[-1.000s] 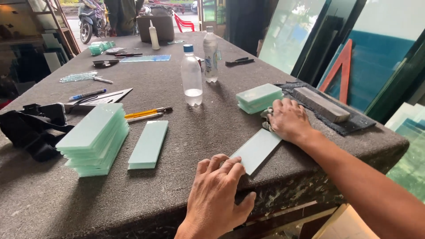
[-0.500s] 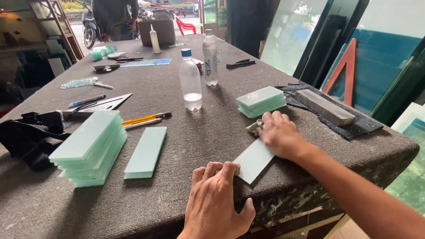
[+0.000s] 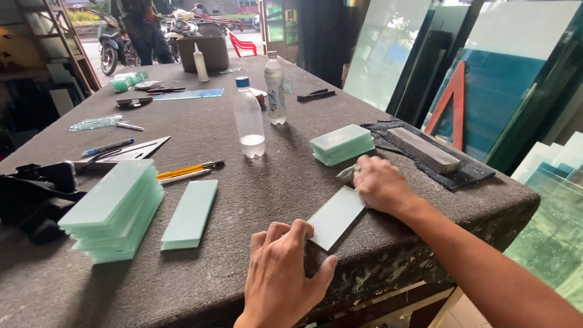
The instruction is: Wiping small rectangular glass pieces with a cloth and stacking them on a work table.
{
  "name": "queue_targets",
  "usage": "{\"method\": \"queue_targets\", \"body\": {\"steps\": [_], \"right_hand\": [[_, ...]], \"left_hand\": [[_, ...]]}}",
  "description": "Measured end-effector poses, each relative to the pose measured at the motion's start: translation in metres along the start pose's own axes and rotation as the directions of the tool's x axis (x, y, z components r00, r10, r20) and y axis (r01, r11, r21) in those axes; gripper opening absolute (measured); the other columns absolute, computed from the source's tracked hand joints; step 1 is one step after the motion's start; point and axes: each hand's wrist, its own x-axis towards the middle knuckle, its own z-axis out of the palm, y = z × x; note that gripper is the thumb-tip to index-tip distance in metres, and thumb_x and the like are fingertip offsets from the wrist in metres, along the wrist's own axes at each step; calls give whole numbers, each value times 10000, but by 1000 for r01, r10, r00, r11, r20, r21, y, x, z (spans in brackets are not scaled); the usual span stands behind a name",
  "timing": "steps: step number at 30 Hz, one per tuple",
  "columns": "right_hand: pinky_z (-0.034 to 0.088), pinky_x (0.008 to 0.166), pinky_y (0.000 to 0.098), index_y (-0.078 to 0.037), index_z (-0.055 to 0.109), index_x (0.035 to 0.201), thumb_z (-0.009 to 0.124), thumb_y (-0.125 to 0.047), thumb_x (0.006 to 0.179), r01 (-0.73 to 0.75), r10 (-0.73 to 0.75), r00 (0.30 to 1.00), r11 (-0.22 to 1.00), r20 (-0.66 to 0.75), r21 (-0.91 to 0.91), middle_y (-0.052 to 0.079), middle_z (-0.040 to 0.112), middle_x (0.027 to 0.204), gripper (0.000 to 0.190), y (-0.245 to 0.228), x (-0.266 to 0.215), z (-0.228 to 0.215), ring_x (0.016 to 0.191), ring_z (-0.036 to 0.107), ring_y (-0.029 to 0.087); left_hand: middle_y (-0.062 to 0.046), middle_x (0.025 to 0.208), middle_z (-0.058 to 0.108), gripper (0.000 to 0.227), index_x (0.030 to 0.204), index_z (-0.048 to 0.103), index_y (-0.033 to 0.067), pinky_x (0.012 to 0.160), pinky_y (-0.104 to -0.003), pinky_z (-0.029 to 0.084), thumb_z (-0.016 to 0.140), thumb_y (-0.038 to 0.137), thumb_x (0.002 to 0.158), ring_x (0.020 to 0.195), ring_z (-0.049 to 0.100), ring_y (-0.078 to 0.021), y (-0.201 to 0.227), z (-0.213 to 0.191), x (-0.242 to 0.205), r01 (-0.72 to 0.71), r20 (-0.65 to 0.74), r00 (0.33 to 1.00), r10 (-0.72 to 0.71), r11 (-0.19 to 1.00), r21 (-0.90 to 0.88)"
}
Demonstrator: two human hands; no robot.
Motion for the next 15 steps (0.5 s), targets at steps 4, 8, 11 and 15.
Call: {"method": "queue_targets", "body": {"steps": [4,8,11,15], "right_hand": [[540,591,403,-51,601,1065,419,-170,1116,-112,192,950,945,-245,307,137,662,930,224,53,6,5,726,626,263],[479,883,602,-102,657,944,539,-209,986,117,-303,704,941,-642,-316,87,664,1097,164,112,53,66,983,638,439],[526,1093,499,-176,787,1221,668,-400,940,192,-89,868,967,-489,165,134,814,1228,379,62,33,35,1187,737,381],[557,1038,459,-183,777,1123,625,-468,986,-31,69,986,971,-151,238,80,828,1206,351,33,3,1,1221,757,286]], "left_hand": [[-89,1046,836,367,1067,700,154,929,-498,498,828,464,920,1064,705,-291,1,13,16,39,-67,997,-42,998,-54],[-104,960,779,533,1030,706,168,822,-566,491,889,623,822,1003,647,-392,15,30,40,62,-268,964,-5,977,205],[-189,1161,653,812,1140,744,112,925,-572,435,825,839,787,1148,540,-423,14,46,59,136,-147,985,-95,942,306],[-234,1445,536,902,1440,580,44,1127,-587,376,796,727,892,1371,462,-429,24,28,76,281,220,918,-331,932,230]]}}
